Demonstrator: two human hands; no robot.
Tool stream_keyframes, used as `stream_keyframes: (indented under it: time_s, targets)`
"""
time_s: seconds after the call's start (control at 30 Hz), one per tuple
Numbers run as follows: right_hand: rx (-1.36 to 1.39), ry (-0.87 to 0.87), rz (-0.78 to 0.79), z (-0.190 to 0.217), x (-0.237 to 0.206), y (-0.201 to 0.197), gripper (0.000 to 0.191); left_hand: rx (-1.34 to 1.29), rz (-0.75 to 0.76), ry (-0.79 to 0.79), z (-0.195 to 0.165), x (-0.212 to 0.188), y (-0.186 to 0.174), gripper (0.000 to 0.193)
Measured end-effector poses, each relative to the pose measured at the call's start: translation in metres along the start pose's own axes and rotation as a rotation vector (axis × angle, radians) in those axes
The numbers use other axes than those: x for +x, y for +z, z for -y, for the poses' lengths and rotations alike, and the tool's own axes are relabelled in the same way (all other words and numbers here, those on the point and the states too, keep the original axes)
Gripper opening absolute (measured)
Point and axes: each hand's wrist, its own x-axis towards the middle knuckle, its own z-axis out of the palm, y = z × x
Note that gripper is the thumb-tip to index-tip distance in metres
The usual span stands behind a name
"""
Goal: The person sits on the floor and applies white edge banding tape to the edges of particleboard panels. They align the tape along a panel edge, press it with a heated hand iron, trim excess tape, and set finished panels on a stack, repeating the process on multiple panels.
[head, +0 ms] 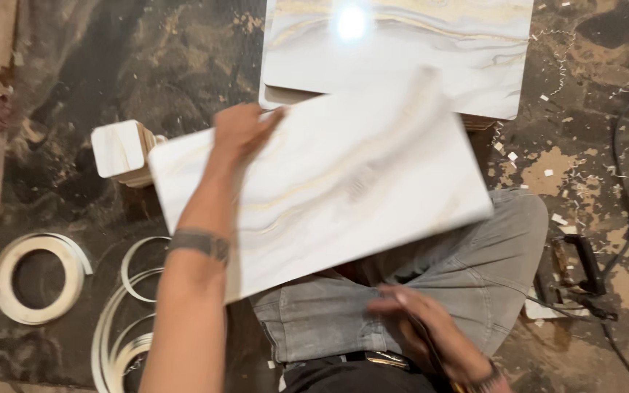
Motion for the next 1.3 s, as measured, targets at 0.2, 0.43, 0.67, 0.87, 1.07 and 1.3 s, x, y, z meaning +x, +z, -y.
stream_keyframes:
  time_s: [0.2, 0.43, 0.67, 0.87, 1.07, 1.3]
  targets:
    - [-0.316, -0.194, -0.084, 0.063, 0.111, 0.071, 0.054, 0.074, -0.134, -0.409, 0.066, -0.064, -0.017, 0.076]
    - [-0.505, -0.408, -0.253, 0.136, 0.152, 0.08, 0.057, -0.471, -0.134, -0.782, 0.055, -0.123, -0.003, 0.083]
    - [-1.496, -0.407, -0.242, 0.273, 0.143, 0.021, 0.052, -1.641, -0.192, -0.791, -0.028, -0.182, 0.041, 0.066]
    - [-1.917, -0.376, -0.505, 0.322, 0.131, 0.0, 0.033, -1.699, 0.044, -0.935, -0.191, -0.263, 0.13, 0.073]
    - [-1.868, -0.478, -0.356, 0.247, 0.119, -0.027, 0.024, -1.532, 1.021, -0.158, -0.224, -0.315, 0.134, 0.055]
    - [-0.63, -0.83, -0.398, 0.153, 0.035, -0.048, 0.028, -0.562, 0.534, 0.278, -0.201, -0.205, 0.094, 0.021]
